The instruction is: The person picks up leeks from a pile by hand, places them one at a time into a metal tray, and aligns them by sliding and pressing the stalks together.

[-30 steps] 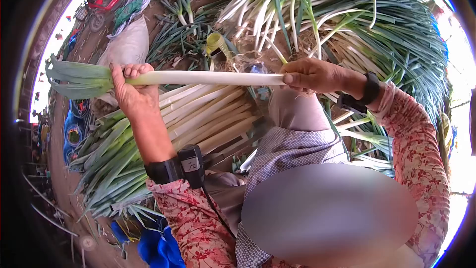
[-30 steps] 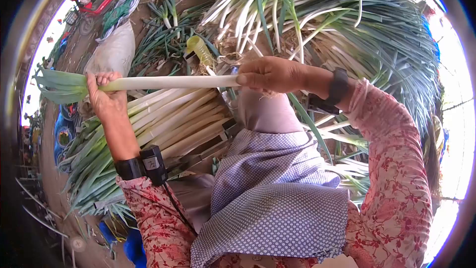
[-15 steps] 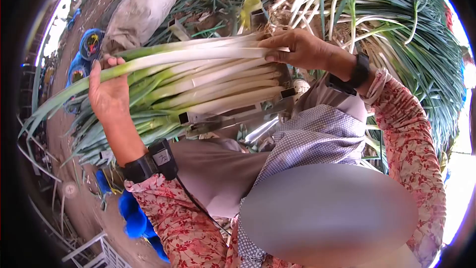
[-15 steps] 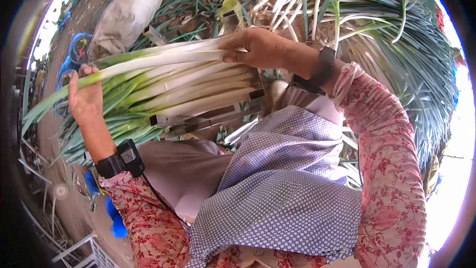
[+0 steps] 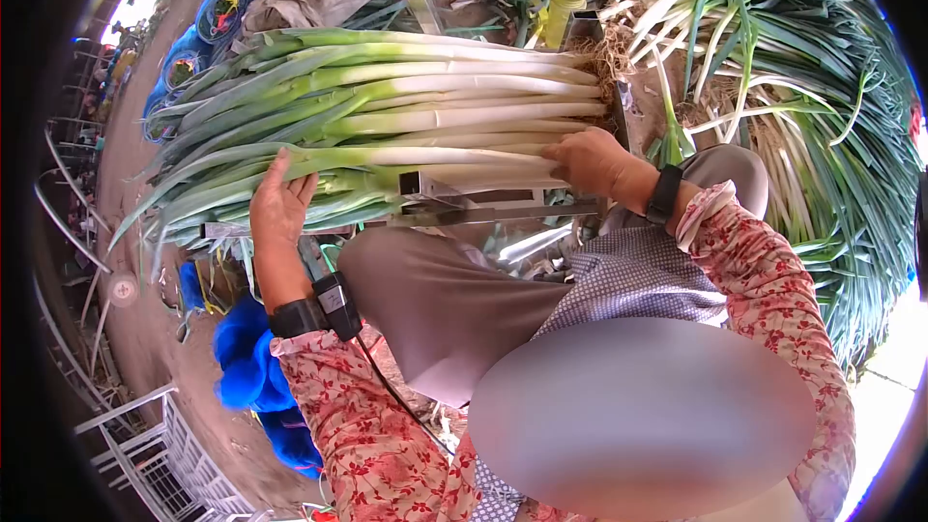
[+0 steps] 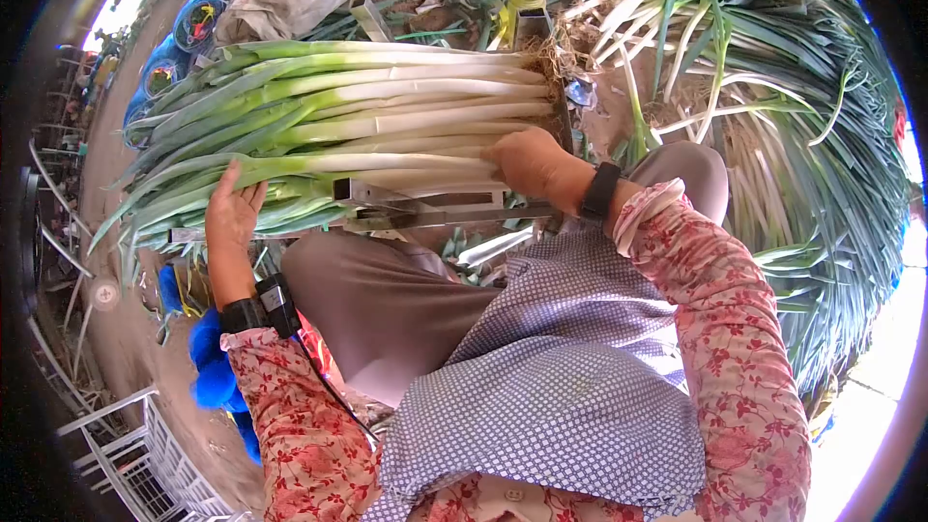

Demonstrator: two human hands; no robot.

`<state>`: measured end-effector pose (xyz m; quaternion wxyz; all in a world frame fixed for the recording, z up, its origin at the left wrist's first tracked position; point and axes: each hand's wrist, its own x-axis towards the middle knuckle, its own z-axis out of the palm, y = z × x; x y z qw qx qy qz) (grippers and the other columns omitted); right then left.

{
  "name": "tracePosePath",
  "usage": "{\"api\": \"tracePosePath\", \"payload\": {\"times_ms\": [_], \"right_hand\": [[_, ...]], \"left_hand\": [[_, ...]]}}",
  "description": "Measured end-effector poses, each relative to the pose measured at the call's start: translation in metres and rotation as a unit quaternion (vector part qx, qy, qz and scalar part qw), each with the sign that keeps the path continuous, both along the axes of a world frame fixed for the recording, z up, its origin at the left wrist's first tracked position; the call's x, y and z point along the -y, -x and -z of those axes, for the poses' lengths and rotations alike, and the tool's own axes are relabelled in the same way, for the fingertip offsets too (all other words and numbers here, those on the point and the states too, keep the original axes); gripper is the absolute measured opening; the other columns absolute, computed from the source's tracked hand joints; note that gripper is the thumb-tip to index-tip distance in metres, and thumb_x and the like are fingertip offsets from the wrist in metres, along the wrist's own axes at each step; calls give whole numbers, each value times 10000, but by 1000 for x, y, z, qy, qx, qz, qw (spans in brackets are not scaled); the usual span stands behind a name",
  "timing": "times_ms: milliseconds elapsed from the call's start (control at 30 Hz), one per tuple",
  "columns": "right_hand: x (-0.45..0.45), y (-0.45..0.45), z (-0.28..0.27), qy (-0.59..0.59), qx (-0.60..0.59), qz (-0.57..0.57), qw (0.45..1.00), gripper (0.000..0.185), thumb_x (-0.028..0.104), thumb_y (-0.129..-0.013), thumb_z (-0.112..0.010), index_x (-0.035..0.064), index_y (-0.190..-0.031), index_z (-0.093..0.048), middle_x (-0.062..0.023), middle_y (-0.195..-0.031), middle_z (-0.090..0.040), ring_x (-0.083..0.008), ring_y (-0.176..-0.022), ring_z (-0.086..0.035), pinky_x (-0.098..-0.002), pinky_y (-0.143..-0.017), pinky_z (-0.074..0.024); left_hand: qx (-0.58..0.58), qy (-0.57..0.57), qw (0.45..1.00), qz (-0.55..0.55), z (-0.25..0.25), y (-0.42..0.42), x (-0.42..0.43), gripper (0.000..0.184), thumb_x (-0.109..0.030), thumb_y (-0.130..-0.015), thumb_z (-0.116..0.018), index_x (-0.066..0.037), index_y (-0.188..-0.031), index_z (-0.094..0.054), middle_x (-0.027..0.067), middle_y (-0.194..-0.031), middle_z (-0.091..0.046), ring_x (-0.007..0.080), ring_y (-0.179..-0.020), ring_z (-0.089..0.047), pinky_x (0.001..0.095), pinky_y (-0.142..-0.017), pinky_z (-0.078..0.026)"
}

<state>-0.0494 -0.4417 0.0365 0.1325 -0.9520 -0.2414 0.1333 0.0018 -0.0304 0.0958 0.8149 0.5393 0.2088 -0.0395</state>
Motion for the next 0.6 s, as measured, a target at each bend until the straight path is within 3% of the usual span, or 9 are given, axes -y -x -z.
{"api": "tracePosePath", "payload": {"times_ms": [133,233,433,600], "right_hand": [[7,4,7,25,10,1,1000,178,199,-717,-613,88,-854,-635,-132,-878,-629,-307,-853,-605,-413,-733,-479],[7,4,12,38,10,19,999,257,218,-712,-643,101,-940,-632,-119,-856,-606,-300,-846,-591,-398,-739,-474],[16,-3,12,-7,-17,42,999,176,198,-723,-622,100,-869,-614,-83,-967,-606,-304,-922,-578,-397,-759,-477],[10,-1,-11,-9,66,90,994,283,169,-735,-625,113,-1010,-591,-96,-992,-597,-305,-957,-566,-394,-801,-464]], "left_hand": [[-96,-51,994,32,9,4,-5,409,-214,-760,-722,-27,-1083,-553,130,-1004,-608,258,-894,-624,305,-758,-522],[-90,-63,993,32,11,7,-3,424,-227,-750,-734,-42,-1087,-554,116,-997,-613,244,-879,-631,289,-734,-525],[-85,-104,991,21,8,6,9,438,-249,-742,-746,-47,-1083,-560,70,-1021,-605,234,-878,-632,283,-732,-515],[-70,-82,994,10,-1,1,8,435,-252,-739,-748,-43,-1073,-564,55,-1029,-596,232,-867,-634,274,-716,-516]]}}
